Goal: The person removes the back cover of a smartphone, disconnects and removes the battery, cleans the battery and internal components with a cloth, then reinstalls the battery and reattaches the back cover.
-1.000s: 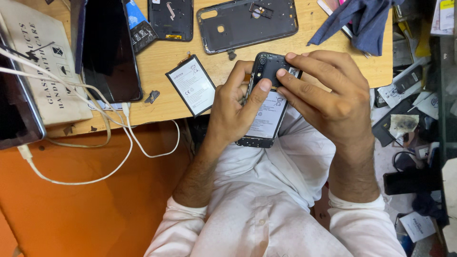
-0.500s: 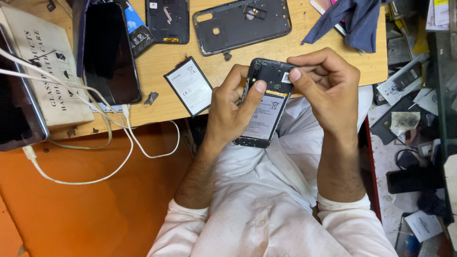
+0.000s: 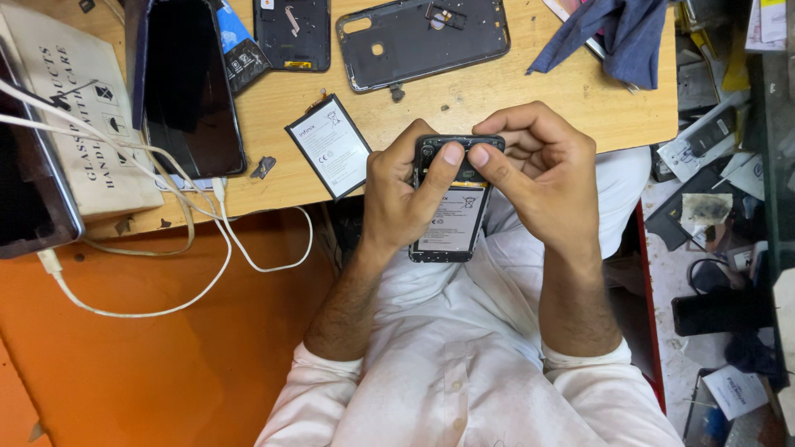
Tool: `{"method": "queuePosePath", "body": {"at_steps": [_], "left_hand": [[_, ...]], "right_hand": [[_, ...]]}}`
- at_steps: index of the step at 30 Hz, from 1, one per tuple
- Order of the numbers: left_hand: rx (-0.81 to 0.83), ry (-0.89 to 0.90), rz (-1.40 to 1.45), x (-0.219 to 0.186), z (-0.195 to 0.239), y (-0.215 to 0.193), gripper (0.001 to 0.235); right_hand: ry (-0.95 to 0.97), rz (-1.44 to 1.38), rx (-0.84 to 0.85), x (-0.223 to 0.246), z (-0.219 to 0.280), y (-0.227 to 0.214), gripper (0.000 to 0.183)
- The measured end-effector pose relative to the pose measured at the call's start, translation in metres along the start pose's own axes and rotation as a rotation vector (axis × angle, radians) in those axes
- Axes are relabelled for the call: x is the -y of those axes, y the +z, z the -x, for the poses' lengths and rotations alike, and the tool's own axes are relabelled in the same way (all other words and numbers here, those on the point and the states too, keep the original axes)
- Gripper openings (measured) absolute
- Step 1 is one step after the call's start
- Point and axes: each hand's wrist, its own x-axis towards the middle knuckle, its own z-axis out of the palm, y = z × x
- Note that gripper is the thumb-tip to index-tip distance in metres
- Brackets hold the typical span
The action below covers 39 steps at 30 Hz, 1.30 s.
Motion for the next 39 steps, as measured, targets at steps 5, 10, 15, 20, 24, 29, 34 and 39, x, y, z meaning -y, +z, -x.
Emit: {"method": "queuePosePath", "body": {"at_steps": [5, 10, 15, 20, 24, 29, 34, 39], "left_hand": [[0.012, 0.013, 0.018, 0.001, 0.001, -0.002, 0.028], [0.011, 0.011, 0.056, 0.002, 0.000, -0.001, 0.030], [0.018, 0.007, 0.066, 0.005, 0.001, -0.001, 0.030], [0.065, -0.011, 0.202, 0.007, 0.000, 0.000, 0.028], [0.047, -0.004, 0.256, 0.008, -0.002, 0.002, 0.025], [0.052, -0.024, 0.149, 0.009, -0.002, -0.002, 0.026], [-0.084, 0.050, -0.022, 0.008, 0.001, 0.003, 0.024], [-0.173, 0.014, 0.017, 0.016, 0.002, 0.005, 0.029]], "right_hand": [[-0.033, 0.017, 0.007, -0.005, -0.001, 0.003, 0.020], [0.058, -0.111, 0.044, -0.007, -0.002, -0.001, 0.021], [-0.013, -0.075, 0.027, -0.012, -0.002, -0.001, 0.013], [-0.058, -0.022, -0.003, -0.015, 0.000, 0.000, 0.015], [-0.036, -0.010, -0.014, -0.014, -0.001, -0.002, 0.016], [-0.037, 0.024, 0.007, -0.009, -0.004, 0.007, 0.017], [-0.063, 0.274, -0.226, 0.008, 0.011, 0.027, 0.043], [-0.426, 0.949, -0.053, 0.014, 0.041, 0.038, 0.082]]}}
